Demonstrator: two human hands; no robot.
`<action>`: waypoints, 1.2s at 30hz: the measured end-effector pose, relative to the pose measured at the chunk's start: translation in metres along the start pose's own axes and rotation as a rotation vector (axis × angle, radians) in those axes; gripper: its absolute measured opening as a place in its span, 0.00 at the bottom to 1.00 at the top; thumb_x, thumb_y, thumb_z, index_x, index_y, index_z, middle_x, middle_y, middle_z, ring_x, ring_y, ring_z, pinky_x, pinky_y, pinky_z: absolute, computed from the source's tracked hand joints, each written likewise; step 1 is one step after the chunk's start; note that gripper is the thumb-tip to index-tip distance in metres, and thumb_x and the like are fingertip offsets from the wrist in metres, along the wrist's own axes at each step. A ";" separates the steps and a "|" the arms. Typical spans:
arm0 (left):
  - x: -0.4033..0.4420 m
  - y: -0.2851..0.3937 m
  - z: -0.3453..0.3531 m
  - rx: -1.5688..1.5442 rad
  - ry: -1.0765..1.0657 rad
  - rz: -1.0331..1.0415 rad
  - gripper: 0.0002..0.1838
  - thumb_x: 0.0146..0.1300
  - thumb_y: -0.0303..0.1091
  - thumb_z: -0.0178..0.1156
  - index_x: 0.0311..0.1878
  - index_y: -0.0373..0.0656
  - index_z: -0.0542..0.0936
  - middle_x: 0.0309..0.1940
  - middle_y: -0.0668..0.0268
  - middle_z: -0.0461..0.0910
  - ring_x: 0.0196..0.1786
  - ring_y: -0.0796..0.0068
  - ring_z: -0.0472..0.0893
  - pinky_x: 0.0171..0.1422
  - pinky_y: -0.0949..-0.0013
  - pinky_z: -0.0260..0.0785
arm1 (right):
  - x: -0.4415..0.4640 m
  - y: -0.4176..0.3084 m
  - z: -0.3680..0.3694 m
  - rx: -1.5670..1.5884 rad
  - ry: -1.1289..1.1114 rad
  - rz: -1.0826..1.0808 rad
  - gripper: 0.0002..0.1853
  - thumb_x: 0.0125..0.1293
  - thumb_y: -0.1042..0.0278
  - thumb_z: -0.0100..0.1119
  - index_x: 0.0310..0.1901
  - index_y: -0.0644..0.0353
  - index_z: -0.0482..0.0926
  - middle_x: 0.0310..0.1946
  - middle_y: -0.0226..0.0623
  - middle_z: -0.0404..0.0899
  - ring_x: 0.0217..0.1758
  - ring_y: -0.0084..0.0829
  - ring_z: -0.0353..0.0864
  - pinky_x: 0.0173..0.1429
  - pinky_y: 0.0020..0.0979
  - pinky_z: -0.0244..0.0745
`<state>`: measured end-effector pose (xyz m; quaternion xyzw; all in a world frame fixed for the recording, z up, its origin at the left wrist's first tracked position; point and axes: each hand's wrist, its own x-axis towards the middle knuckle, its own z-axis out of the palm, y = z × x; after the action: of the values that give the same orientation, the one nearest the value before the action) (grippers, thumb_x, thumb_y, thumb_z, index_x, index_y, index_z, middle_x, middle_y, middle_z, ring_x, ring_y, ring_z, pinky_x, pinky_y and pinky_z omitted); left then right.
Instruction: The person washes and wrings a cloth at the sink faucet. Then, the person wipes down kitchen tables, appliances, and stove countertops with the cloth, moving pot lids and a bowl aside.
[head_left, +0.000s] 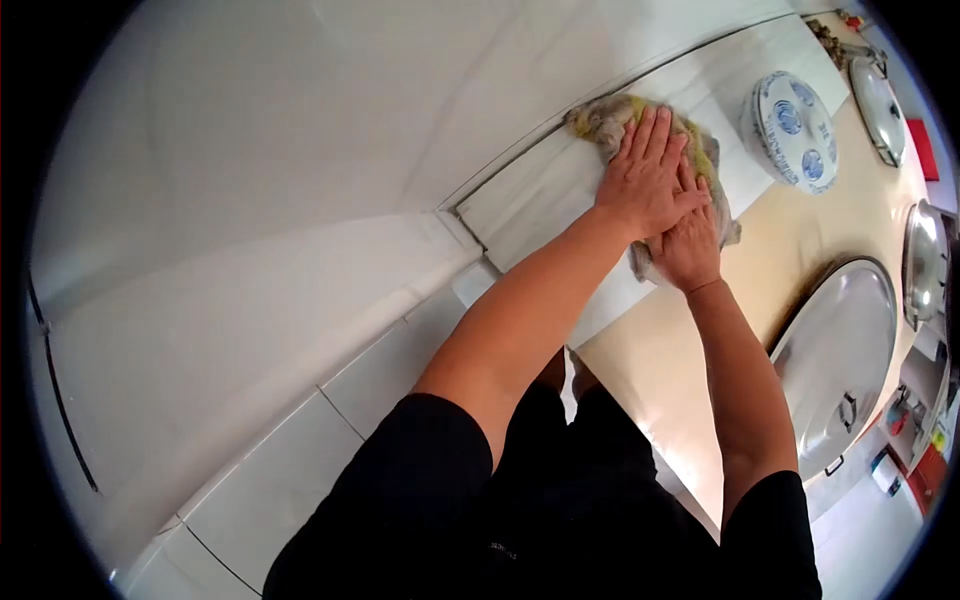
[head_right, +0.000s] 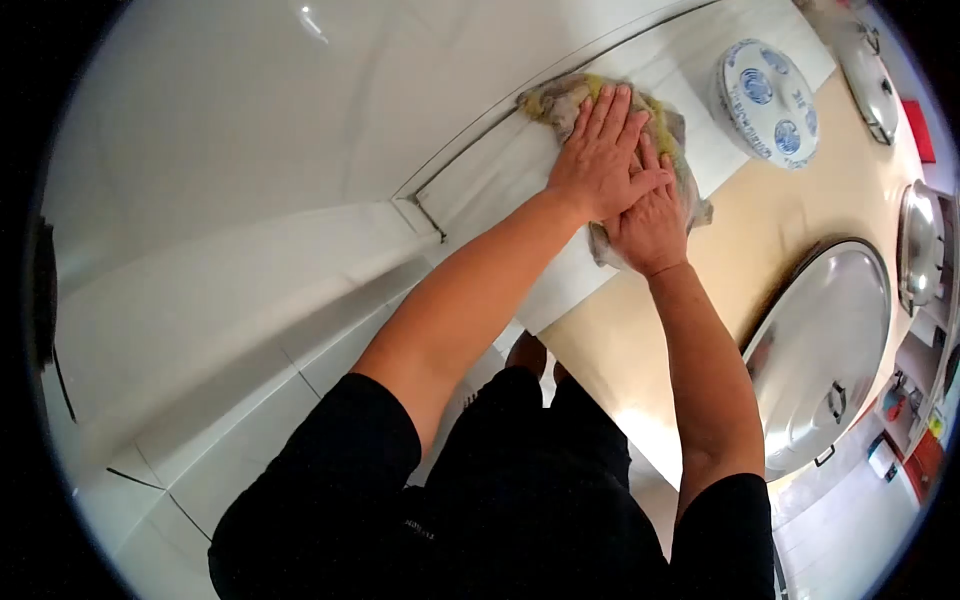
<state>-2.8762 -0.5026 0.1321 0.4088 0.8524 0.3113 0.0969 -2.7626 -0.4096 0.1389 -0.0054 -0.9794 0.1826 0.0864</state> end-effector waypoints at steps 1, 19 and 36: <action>-0.009 -0.004 -0.008 -0.033 -0.026 -0.017 0.53 0.73 0.71 0.53 0.84 0.34 0.63 0.89 0.43 0.47 0.92 0.45 0.43 0.94 0.46 0.30 | -0.001 -0.015 0.006 -0.016 0.035 0.022 0.39 0.74 0.52 0.57 0.82 0.64 0.65 0.86 0.53 0.57 0.89 0.56 0.52 0.89 0.59 0.44; -0.061 -0.010 -0.023 0.244 0.047 -0.126 0.48 0.74 0.63 0.59 0.84 0.34 0.62 0.89 0.43 0.48 0.90 0.39 0.46 0.91 0.36 0.35 | -0.004 -0.042 -0.003 0.183 -0.182 -0.092 0.45 0.72 0.44 0.58 0.84 0.60 0.61 0.87 0.45 0.56 0.92 0.46 0.47 0.92 0.53 0.41; 0.070 0.001 0.001 0.130 -0.272 0.149 0.48 0.75 0.68 0.55 0.88 0.50 0.58 0.92 0.57 0.41 0.93 0.56 0.36 0.93 0.45 0.25 | 0.068 0.105 -0.194 -0.287 0.377 0.510 0.20 0.66 0.53 0.73 0.49 0.61 0.81 0.46 0.49 0.84 0.44 0.50 0.89 0.46 0.47 0.87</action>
<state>-2.9209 -0.4487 0.1380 0.5148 0.8171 0.2034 0.1613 -2.7983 -0.2400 0.2904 -0.2956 -0.9290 0.0544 0.2159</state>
